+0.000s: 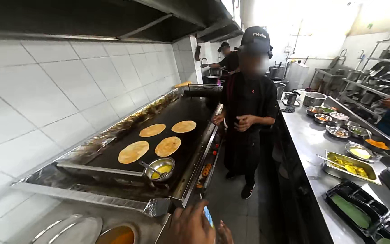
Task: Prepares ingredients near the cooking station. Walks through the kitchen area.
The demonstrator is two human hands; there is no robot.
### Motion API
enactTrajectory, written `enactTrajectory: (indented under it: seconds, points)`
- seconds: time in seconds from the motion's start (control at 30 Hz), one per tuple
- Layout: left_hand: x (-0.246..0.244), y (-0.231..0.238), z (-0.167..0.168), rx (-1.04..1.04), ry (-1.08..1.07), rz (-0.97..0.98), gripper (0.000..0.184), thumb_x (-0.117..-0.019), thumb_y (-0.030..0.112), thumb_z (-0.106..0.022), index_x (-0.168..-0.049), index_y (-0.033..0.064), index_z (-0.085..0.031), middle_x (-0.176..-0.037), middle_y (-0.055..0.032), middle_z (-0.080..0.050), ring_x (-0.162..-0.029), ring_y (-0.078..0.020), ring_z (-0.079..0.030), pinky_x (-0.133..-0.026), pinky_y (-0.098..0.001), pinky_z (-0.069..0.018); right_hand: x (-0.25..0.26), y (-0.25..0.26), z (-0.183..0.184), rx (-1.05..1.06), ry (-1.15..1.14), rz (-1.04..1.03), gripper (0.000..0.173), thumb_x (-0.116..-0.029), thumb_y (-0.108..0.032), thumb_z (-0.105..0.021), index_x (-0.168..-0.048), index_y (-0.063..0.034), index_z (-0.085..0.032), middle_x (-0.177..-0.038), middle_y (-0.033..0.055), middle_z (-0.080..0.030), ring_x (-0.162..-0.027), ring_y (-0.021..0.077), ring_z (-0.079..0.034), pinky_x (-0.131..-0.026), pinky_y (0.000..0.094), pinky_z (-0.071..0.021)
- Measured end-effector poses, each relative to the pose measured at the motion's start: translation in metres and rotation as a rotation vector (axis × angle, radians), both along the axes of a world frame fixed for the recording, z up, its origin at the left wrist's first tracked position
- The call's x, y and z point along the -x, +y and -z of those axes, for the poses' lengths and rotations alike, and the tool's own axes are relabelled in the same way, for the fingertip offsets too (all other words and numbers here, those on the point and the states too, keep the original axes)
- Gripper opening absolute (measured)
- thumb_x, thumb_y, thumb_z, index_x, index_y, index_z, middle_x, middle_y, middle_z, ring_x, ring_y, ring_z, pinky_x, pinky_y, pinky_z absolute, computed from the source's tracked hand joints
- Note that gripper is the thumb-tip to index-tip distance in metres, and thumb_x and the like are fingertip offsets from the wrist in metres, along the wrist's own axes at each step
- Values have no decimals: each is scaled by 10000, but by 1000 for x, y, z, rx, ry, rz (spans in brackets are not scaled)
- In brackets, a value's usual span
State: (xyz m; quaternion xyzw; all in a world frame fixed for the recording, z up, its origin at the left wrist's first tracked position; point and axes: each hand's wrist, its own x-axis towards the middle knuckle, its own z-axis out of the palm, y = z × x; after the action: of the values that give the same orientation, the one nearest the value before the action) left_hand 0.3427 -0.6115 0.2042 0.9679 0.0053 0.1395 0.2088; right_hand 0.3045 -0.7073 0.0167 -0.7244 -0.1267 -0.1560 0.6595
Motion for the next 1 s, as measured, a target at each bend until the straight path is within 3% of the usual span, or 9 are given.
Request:
enactTrajectory:
  seconds: [0.13,0.27,0.33,0.43,0.57,0.67,0.77,0.87,1.0]
  points:
    - [-23,-7,1,-92,-13,29,239,-907,93,-605,-1055,142,-786,-936,-111,-741,-983,-368,-669,-898,-545,-499,-19,-1,9,-20,-57,186,336,-996,-74,-508,-1236,155,-562,-1376,307,-560,-1233,264,-630,-988,375,-563]
    - [-28,-10,-9,-43,105,59,224,-951,90,-588,-1075,70,-773,-1006,-159,-739,-1067,-391,-657,-972,-546,-484,-30,-10,6,54,-106,299,265,-1009,-17,-503,-1177,119,-657,-1213,232,-697,-1088,246,-715,-959,395,-584]
    - [-23,-2,-7,29,134,113,255,-967,73,-562,-1110,12,-764,-1047,-202,-738,-1076,-420,-658,-1001,-573,-466,-30,-17,8,86,-86,273,263,-1015,-17,-512,-1182,95,-682,-1205,213,-711,-1077,265,-719,-960,416,-581]
    - [-19,15,-3,67,218,187,315,-903,2,-566,-1161,-22,-746,-1107,-229,-726,-1109,-438,-647,-1033,-568,-455,-23,-25,13,117,-50,226,271,-1029,-37,-523,-1206,75,-694,-1205,204,-720,-1096,274,-720,-998,425,-566]
    - [-30,37,6,-17,251,282,270,-914,-7,-588,-1103,18,-779,-1070,-207,-738,-1105,-424,-647,-1021,-562,-462,-19,-36,11,103,4,249,219,-1010,-66,-588,-1133,44,-732,-993,148,-761,-875,201,-743,-843,379,-612]
    - [-45,50,9,-105,256,376,199,-956,104,-622,-1055,83,-794,-1032,-150,-745,-1078,-370,-663,-992,-537,-499,-23,-55,2,50,61,207,172,-985,-82,-634,-1050,36,-740,-847,88,-746,-718,134,-715,-697,329,-624]
    - [-51,60,7,-172,175,445,204,-991,269,-634,-1000,137,-790,-940,-67,-740,-984,-275,-682,-918,-477,-548,-40,-77,-7,48,-8,126,159,-987,-128,-642,-1009,-10,-747,-815,30,-739,-683,91,-693,-642,295,-611]
    - [-55,57,-8,-225,42,524,162,-971,249,-676,-918,140,-785,-859,-41,-716,-906,-243,-680,-821,-451,-572,-50,-85,-27,35,2,103,158,-977,-155,-664,-964,-20,-746,-802,12,-727,-682,68,-673,-642,261,-592]
    - [-81,49,-53,-325,15,668,123,-942,192,-704,-968,107,-789,-973,-91,-678,-1020,-305,-627,-866,-478,-549,-67,-85,-52,-36,48,116,101,-948,-130,-696,-937,-38,-738,-744,8,-699,-615,68,-628,-587,241,-550]
